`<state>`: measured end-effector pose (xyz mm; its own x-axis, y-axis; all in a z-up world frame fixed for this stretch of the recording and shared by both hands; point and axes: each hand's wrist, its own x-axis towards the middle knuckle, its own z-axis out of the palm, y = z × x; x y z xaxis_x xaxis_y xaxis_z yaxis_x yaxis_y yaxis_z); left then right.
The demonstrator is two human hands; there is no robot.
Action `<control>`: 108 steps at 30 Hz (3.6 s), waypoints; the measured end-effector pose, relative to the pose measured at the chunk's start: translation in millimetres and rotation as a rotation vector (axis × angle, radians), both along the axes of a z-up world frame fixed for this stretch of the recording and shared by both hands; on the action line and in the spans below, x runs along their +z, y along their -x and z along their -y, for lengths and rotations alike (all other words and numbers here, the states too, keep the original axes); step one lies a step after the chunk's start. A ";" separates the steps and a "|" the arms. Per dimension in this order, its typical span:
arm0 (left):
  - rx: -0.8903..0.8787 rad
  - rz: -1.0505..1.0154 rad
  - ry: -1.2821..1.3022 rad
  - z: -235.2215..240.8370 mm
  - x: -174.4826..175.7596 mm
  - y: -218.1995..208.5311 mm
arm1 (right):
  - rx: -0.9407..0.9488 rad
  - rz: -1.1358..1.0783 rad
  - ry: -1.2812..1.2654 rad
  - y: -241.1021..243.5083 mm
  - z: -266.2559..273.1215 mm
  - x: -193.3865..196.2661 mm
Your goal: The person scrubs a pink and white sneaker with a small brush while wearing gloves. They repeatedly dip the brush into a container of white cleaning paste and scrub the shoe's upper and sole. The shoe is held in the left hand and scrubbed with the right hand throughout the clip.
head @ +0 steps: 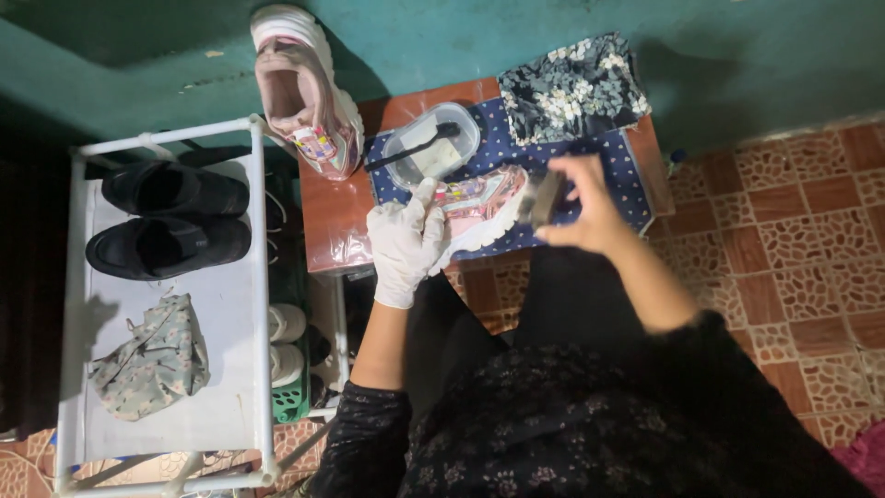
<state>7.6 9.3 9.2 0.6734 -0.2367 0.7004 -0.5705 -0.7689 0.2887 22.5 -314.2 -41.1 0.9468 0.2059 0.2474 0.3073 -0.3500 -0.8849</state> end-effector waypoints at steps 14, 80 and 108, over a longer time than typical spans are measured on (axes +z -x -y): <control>0.024 0.015 0.003 15.2 34.4 12.1 | -0.073 0.128 0.029 7.5 -16.8 29.6; 0.081 0.013 0.042 -2.4 -1.9 0.1 | -0.221 0.012 -0.064 1.1 -31.0 32.1; 0.234 0.083 0.021 9.0 -19.7 3.7 | -0.451 0.174 0.278 5.2 -77.5 62.5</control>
